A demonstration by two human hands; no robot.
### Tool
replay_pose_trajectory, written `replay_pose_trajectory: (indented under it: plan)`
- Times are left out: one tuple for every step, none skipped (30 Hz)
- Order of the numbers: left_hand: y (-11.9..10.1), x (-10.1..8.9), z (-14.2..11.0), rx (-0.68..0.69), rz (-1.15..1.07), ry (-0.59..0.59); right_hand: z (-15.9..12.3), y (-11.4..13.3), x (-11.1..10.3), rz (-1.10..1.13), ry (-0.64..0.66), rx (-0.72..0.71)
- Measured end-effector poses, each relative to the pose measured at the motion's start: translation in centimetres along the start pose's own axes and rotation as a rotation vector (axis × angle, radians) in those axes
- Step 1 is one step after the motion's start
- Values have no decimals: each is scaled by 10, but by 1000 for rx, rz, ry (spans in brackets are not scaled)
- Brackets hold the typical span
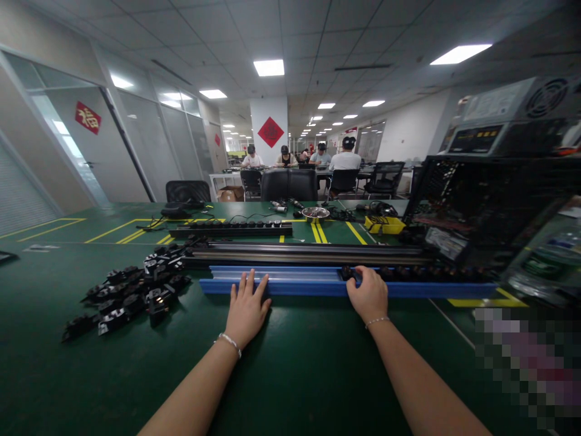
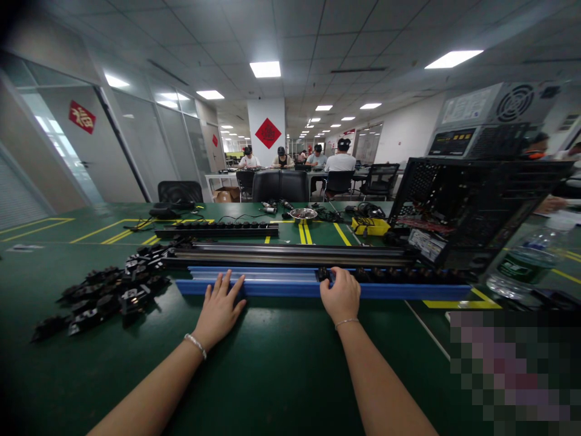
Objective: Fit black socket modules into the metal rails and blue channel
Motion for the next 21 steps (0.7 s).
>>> replay_pose_trajectory:
  plan:
    - [0,0,0,-1,0,1,0,0,0,-27,-2,8]
    - [0,-1,0,-3,1,1,-1,1,1,-41,0,7]
    - [0,-1,-1,-4,2,1,-1,2,1,-43,7,-2]
    - [0,-1,-1,-6,2,1,-1,3,1,-39,16,-18]
    - [-1,-1,-1,-7,2,-1,-1,4,2,-30,23,-35]
    - [-1,-1,-1,-7,1,-2,-1,4,2,-20,28,-50]
    - [0,-1,-1,-6,0,-3,-1,5,3,-9,33,-62]
    - [0,0,-1,-5,-2,-4,-1,6,3,4,36,-74]
    - [0,0,-1,-5,-4,-4,-2,7,3,17,38,-86]
    - [0,1,0,-4,-6,-2,-2,8,4,32,39,-98]
    - [1,1,0,-3,-8,0,-2,8,4,46,40,-110]
    - [1,2,0,-3,-9,1,-3,9,5,58,42,-120]
    - [1,2,0,-2,-10,2,-3,10,5,68,44,-128]
    - [1,3,0,-2,-10,2,-3,10,5,75,49,-135]
    - [1,3,0,-2,-10,1,-4,11,6,81,59,-143]
    - [1,3,0,-2,-10,1,-4,12,6,86,73,-153]
    - [1,3,0,-4,-10,1,-4,13,6,90,90,-162]
    - [1,3,0,-6,-10,1,-4,14,6,95,110,-172]
    - [1,2,0,-7,-10,2,-4,15,7,101,129,-181]
    - [1,2,0,-9,-12,2,-5,16,7,106,148,-189]
    - [1,1,0,-10,-13,2,-5,18,7,111,164,-196]
Point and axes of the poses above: each hand's wrist, its own z-axis towards the middle knuckle, its own x-axis out of the palm, y = z × x, the point moved 4 cm from there along z, towards the middle knuckle
